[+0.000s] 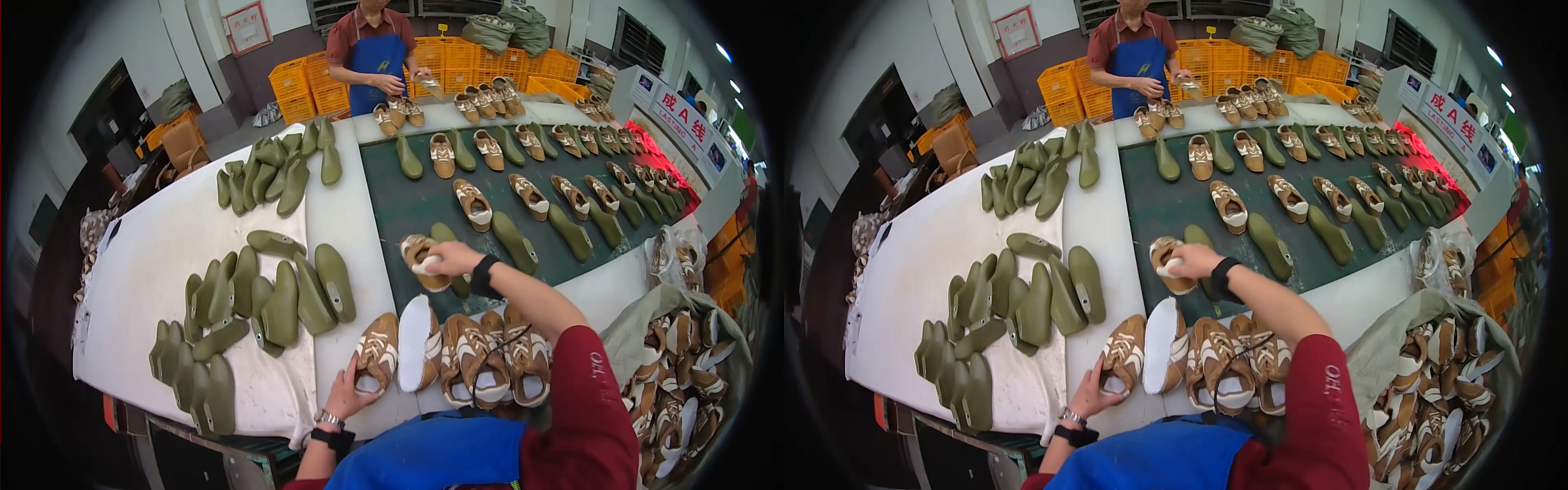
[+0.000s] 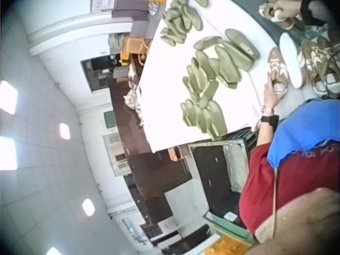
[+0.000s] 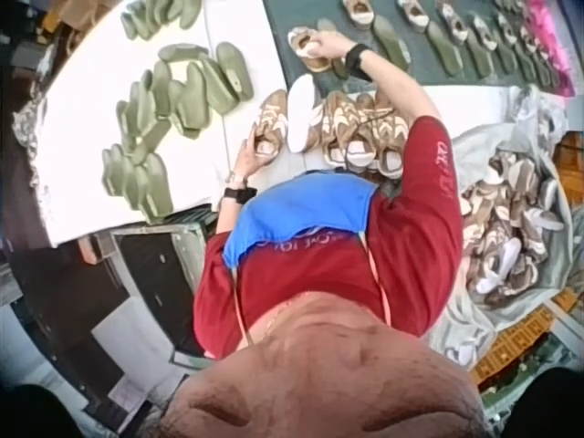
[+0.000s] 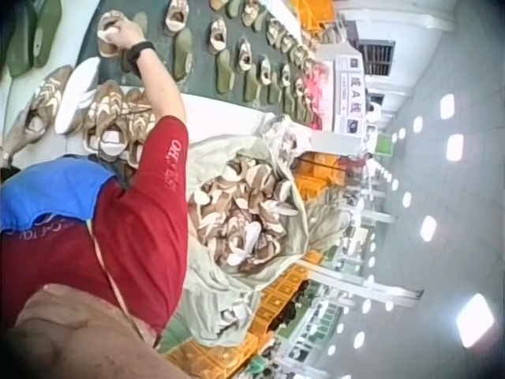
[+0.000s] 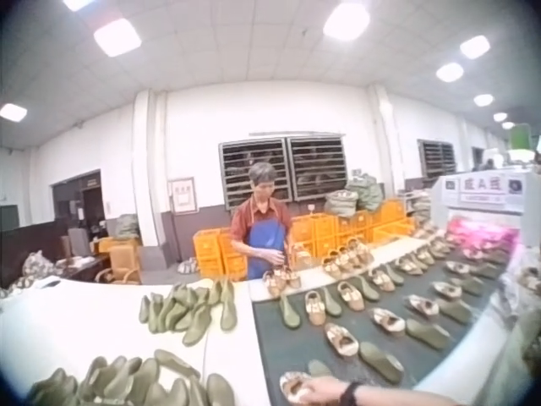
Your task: Sorting manufactured shoes from a large bag, inspecting their details, and placing them onto lasts or matching assemblies along a factory line layout.
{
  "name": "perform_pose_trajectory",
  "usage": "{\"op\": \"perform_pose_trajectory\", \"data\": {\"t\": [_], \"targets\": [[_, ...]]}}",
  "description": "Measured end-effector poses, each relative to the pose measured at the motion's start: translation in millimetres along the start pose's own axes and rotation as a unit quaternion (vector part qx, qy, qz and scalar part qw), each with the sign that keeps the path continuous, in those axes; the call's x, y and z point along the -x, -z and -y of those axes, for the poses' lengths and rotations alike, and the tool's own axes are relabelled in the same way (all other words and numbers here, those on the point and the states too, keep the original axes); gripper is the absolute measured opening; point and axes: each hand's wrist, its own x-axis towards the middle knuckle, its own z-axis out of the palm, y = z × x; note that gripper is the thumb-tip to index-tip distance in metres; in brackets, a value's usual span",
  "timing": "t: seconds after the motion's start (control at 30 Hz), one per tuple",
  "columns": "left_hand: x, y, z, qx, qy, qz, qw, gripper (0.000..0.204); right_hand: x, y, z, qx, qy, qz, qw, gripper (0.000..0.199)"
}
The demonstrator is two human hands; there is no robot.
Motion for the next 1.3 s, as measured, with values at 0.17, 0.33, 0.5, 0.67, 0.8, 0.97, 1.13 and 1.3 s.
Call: {"op": "perform_pose_trajectory", "data": {"t": [0.17,0.33,0.5,0.67,0.8,0.97,1.13,1.3], "targets": [[0.1,-12.2,15.8,0.118,-0.028,-0.001,0.993,0.1,-73.7,-64.3,-34.2,0.04,0.001,-0.066,0.997,0.031],[3.1,-3.1,-1.5,0.08,0.002,-0.001,0.997,0.1,-104.1,-77.1,-45.3,-0.038,-0.09,-0.167,0.981,0.033],[-0.6,-6.4,6.7,0.1,-0.021,0.002,0.995,0.098,-86.7,-61.4,-25.5,-0.012,0.01,0.016,1.0,0.031],[-0.6,-9.1,-0.8,0.08,-0.039,-0.009,0.996,0.096,-28.1,2.2,2.8,0.014,0.091,0.079,0.993,0.033],[-0.4,-9.7,-0.5,0.076,-0.04,0.002,0.996,0.095,52.6,90.6,33.8,-0.016,0.096,0.048,0.994,0.033],[1.5,-8.5,-0.2,0.058,-0.04,-0.004,0.997,0.095,164.0,173.3,45.7,0.02,0.048,-0.067,0.996,0.031],[-1.5,-8.5,-2.9,0.049,-0.045,0.004,0.998,0.095,281.9,197.1,32.8,0.008,-0.084,-0.173,0.981,0.027],[-1.9,-10.4,-1.5,0.027,-0.024,0.015,0.999,0.096,372.8,141.1,-39.7,0.053,-0.208,-0.31,0.926,0.027]]}}
